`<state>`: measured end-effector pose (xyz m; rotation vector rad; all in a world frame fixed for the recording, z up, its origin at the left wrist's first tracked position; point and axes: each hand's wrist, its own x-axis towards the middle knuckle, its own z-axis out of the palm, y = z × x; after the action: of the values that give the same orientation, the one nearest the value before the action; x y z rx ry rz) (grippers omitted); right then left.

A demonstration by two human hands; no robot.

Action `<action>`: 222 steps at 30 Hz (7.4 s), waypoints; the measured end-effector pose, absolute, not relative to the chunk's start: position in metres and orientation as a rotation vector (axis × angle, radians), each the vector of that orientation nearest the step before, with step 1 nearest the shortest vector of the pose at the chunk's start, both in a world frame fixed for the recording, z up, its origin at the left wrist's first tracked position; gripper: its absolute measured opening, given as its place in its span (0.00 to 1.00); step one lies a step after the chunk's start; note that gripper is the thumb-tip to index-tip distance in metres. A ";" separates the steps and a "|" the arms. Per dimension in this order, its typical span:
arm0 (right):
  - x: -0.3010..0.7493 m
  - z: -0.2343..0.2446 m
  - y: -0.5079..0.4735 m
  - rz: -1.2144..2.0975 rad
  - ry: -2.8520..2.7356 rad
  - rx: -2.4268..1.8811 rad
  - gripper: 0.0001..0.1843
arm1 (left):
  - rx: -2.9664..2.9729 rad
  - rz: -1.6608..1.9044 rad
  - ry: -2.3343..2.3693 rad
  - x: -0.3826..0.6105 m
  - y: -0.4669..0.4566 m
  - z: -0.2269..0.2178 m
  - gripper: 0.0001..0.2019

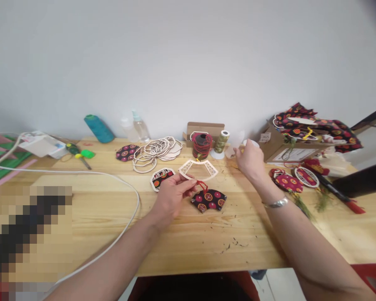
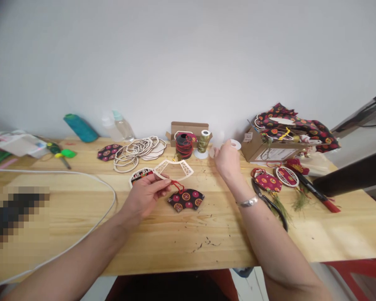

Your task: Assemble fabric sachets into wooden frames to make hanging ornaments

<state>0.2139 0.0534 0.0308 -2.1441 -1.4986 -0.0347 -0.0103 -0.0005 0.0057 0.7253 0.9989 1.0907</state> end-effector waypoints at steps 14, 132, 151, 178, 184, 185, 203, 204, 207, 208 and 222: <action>0.151 0.000 -0.026 -0.284 -1.907 -1.185 0.08 | 0.574 1.084 0.913 -0.012 0.001 0.003 0.10; 0.145 0.003 -0.022 1.577 -0.954 -1.234 0.20 | 1.005 1.094 0.965 -0.008 -0.007 -0.005 0.04; 0.146 0.004 -0.023 1.611 -0.950 -1.214 0.18 | 0.967 1.079 0.895 -0.009 -0.008 -0.005 0.05; 0.147 0.001 -0.024 1.615 -1.017 -1.160 0.23 | 1.021 1.081 0.986 -0.009 -0.008 -0.004 0.06; 0.146 0.003 -0.024 1.578 -1.040 -1.191 0.24 | 1.063 1.077 1.010 -0.009 -0.009 -0.002 0.07; 0.145 0.003 -0.024 1.580 -1.042 -1.194 0.24 | 1.073 1.076 1.012 -0.009 -0.009 -0.002 0.06; 0.145 0.005 -0.023 1.595 -0.998 -1.186 0.19 | 1.050 1.077 0.994 -0.009 -0.009 -0.003 0.06; 0.145 0.005 -0.023 1.602 -0.996 -1.184 0.19 | 1.049 1.079 0.996 -0.009 -0.009 -0.003 0.06; 0.145 0.005 -0.024 1.619 -0.985 -1.165 0.19 | 1.045 1.080 1.006 -0.009 -0.009 -0.003 0.06; 0.145 0.004 -0.024 1.623 -0.981 -1.160 0.19 | 1.043 1.081 1.007 -0.009 -0.008 -0.003 0.06; 0.144 -0.002 -0.035 0.680 -1.521 -1.450 0.13 | 0.792 1.178 1.041 -0.005 -0.007 0.005 0.12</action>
<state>0.1445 -0.0349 -0.0021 -1.4504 -1.5205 0.6795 -0.0047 -0.0067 0.0050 0.7917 1.0413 1.1776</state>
